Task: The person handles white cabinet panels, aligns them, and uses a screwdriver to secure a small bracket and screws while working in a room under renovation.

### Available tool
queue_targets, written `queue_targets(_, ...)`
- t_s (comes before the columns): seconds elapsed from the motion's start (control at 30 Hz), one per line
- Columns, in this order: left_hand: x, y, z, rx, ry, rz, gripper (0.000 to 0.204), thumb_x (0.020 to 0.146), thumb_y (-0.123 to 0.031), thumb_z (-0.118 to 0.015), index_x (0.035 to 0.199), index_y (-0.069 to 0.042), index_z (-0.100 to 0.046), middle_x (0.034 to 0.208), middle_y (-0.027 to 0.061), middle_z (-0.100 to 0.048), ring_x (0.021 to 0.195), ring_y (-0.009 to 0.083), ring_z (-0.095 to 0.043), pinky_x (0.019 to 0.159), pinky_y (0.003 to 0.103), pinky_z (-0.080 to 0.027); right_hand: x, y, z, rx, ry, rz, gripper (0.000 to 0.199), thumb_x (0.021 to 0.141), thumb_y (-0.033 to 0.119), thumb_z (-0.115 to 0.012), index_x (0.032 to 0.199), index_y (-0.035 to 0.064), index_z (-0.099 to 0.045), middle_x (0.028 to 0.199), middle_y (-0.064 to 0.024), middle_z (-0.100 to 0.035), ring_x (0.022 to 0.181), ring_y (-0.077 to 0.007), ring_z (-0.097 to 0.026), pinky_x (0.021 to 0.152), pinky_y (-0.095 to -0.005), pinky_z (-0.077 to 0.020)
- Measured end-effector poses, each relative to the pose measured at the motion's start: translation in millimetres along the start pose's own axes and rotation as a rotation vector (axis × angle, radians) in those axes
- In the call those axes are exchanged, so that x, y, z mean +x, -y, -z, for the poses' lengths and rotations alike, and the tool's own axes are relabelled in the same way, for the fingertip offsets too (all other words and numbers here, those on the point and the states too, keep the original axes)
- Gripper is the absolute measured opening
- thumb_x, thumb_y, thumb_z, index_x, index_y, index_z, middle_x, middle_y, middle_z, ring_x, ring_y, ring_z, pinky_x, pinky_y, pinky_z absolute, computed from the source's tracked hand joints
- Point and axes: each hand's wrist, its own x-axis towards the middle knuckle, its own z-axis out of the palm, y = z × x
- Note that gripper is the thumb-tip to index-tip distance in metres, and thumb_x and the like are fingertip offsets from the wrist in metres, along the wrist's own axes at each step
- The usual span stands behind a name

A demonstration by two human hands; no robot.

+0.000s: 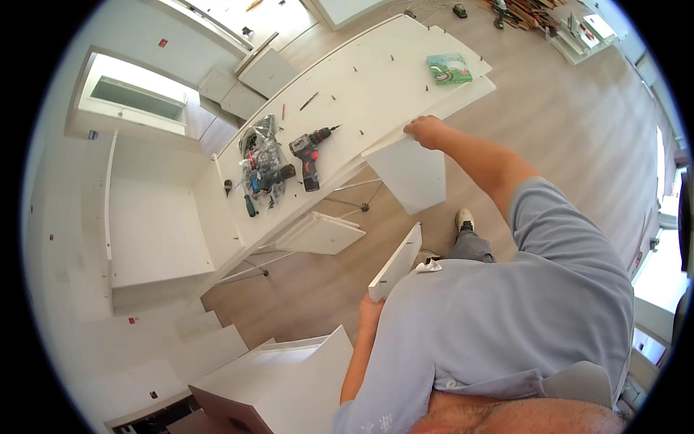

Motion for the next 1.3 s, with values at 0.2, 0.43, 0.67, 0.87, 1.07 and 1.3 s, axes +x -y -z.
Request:
queue_targets(0.2, 15.8, 18.5, -4.6, -0.001, 0.015, -0.048, 0.042, 0.082, -0.024, -0.081, 0.113, 0.001, -0.069, 0.104, 0.028, -0.073, 0.103, 0.0433, -0.071, 0.086, 0.048, -0.057, -23.3, -9.5, -25.2, -0.082, -0.357, 0.019, 0.055, 0.091, 0.002, -0.054, 0.145, 0.0123, -0.056, 0.157, -0.0087, -0.046, 0.149, -0.0291, -0.038, 0.122, -0.0452, -0.0317)
queue_targets(0.43, 8.1, -49.6, 16.5, -0.111, -0.033, -0.128, 0.035, 0.088, -0.018, -0.076, 0.112, 0.005, -0.068, 0.103, 0.0243, -0.075, 0.095, 0.0367, -0.073, 0.085, 0.045, -0.056, -97.5, -16.1, -90.5, 0.252, -0.277, -0.2, 0.048, 0.089, 0.009, -0.059, 0.137, 0.0103, -0.062, 0.157, -0.0137, -0.046, 0.148, -0.0321, -0.038, 0.121, -0.0447, -0.0345)
queue_targets(0.67, 9.0, -80.1, 97.9, -0.117, -0.038, -0.071, 0.032, 0.09, -0.013, -0.076, 0.113, 0.006, -0.068, 0.104, 0.0193, -0.076, 0.09, 0.0271, -0.072, 0.084, 0.04, -0.056, -220.6, -55.2, -210.4, 0.414, 0.175, -0.433, 0.044, 0.086, 0.023, -0.069, 0.128, 0.0098, -0.069, 0.141, -0.017, -0.06, 0.133, -0.0355, -0.055, 0.111, -0.0454, -0.0456)
queue_targets(0.87, -32.9, -102.1, 206.1, -0.316, -0.063, -0.185, 0.036, 0.084, -0.008, -0.076, 0.115, 0.007, -0.066, 0.104, 0.0126, -0.074, 0.092, 0.0216, -0.069, 0.085, 0.038, -0.054, -235.4, -79.3, -230.0, 0.734, 0.083, -0.797, 0.054, 0.09, 0.035, -0.072, 0.135, 0.0062, -0.063, 0.141, -0.0188, -0.061, 0.132, -0.0373, -0.056, 0.111, -0.0437, -0.045)
queue_targets(1.07, -54.4, -82.3, 332.1, -0.609, -0.102, -0.31, 0.07, 0.083, -0.014, -0.073, 0.143, 0.005, -0.044, 0.126, 0.0164, -0.06, 0.111, 0.0296, -0.061, 0.093, 0.044, -0.052, -209.1, -162.2, -230.9, 1.184, -0.546, -1.269, 0.074, 0.098, 0.06, -0.056, 0.142, 0.0, -0.057, 0.144, -0.0219, -0.059, 0.131, -0.0359, -0.056, 0.11, -0.0463, -0.0431)
queue_targets(1.3, -64.0, -58.9, 347.3, -0.899, -0.105, -0.357, 0.062, 0.094, -0.034, -0.072, 0.137, 0.004, -0.048, 0.123, 0.017, -0.062, 0.109, 0.0297, -0.062, 0.092, 0.047, -0.054, -250.6, -191.0, -117.0, 1.612, -0.478, -0.991, 0.069, 0.096, 0.057, -0.062, 0.143, 0.0061, -0.057, 0.14, -0.0134, -0.061, 0.122, -0.0265, -0.061, 0.105, -0.0452, -0.0467)
